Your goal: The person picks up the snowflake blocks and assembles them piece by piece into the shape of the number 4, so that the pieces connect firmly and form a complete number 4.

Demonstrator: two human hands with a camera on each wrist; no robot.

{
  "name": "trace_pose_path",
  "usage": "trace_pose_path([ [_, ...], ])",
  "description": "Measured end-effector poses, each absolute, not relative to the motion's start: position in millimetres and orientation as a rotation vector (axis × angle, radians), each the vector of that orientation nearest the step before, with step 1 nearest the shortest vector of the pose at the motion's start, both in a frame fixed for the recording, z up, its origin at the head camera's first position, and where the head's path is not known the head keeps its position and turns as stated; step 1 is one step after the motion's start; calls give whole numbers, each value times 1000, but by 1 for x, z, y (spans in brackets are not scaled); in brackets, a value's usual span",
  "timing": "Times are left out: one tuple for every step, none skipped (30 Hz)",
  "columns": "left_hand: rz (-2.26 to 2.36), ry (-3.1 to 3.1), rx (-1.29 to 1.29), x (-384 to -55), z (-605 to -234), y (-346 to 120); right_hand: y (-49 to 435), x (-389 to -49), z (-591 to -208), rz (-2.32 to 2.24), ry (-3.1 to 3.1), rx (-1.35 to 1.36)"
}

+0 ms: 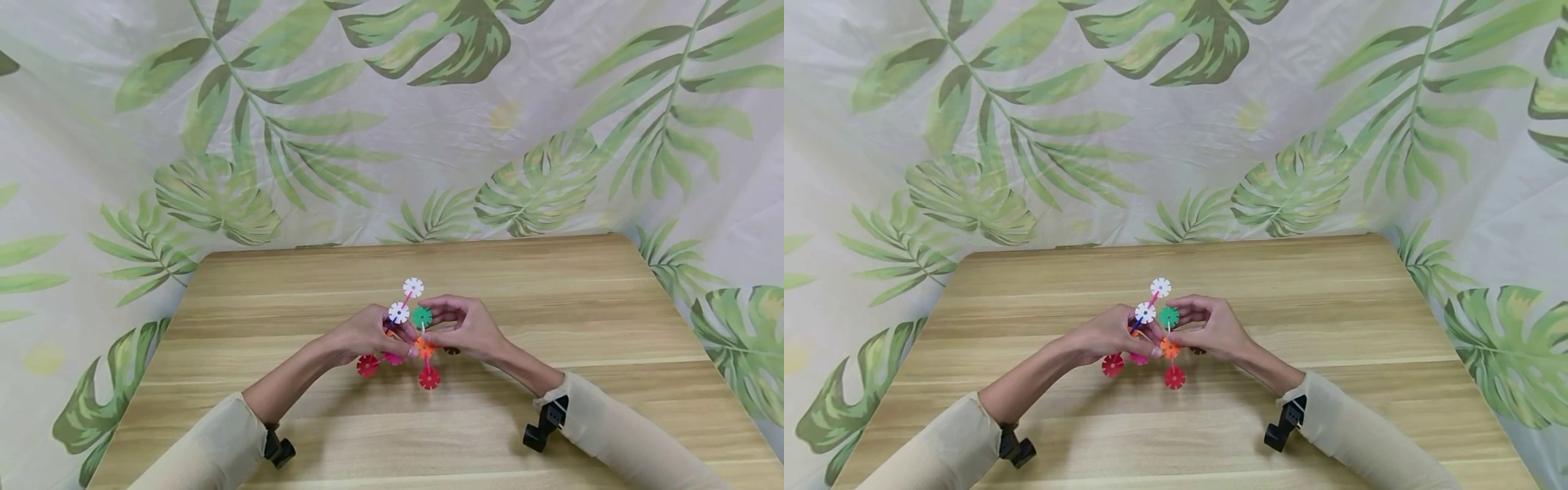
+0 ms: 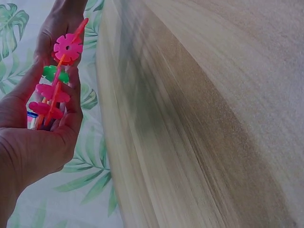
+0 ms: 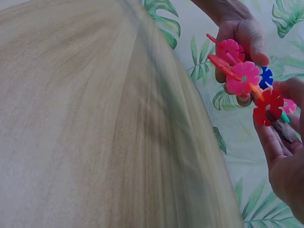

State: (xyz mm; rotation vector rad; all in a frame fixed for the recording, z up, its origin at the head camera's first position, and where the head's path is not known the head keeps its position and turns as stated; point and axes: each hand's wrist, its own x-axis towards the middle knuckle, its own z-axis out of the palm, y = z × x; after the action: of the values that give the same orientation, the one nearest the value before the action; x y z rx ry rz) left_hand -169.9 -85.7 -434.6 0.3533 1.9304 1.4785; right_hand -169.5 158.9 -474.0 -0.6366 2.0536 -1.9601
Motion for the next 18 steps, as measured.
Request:
trace_pose_path([
  [1475, 1936, 362, -170, -435, -86, 159, -169, -475, -1963, 2056, -633],
  [1470, 1943, 371, -170, -435, -86, 159, -169, -475, -1966, 2058, -629],
  [1459, 1952, 379, -170, -435, -86, 159, -169, -476, -1967, 2063, -627],
  [1446, 1960, 387, -170, -435, -86, 159, -169, -476, -1970, 2063, -626],
  [1434, 1966, 392, -170, -435, -86, 159, -169, -477, -1973, 2064, -627],
  [1422, 1970, 394, -170, -435, -86, 159, -168, -477, -1976, 2061, -629],
  [1408, 1975, 399, -170, -435, -85, 159, -168, -478, -1982, 2057, -629],
  [1394, 1979, 403, -171, -435, -85, 159, -168, -478, -1986, 2054, -629],
  [1380, 1986, 408, -171, -435, -85, 159, -168, -479, -1989, 2050, -629],
  [1371, 1989, 410, -171, -435, -85, 159, -167, -479, -1992, 2047, -625],
  [1365, 1992, 412, -171, -435, -85, 159, -167, -479, -1993, 2046, -620],
  [1359, 1997, 418, -171, -435, -85, 159, -167, -480, -1994, 2044, -613],
  [1354, 2002, 423, -171, -436, -85, 160, -166, -480, -1994, 2047, -606],
  [1352, 2006, 425, -171, -436, -85, 160, -166, -481, -1991, 2051, -603],
  [1354, 2007, 431, -171, -436, -85, 160, -166, -481, -1987, 2058, -599],
  [1357, 2005, 436, -171, -437, -85, 160, -166, -482, -1983, 2065, -597],
  [1363, 2004, 440, -171, -438, -86, 160, -165, -483, -1978, 2074, -597],
  [1368, 2004, 444, -171, -439, -86, 161, -165, -484, -1974, 2082, -596],
])
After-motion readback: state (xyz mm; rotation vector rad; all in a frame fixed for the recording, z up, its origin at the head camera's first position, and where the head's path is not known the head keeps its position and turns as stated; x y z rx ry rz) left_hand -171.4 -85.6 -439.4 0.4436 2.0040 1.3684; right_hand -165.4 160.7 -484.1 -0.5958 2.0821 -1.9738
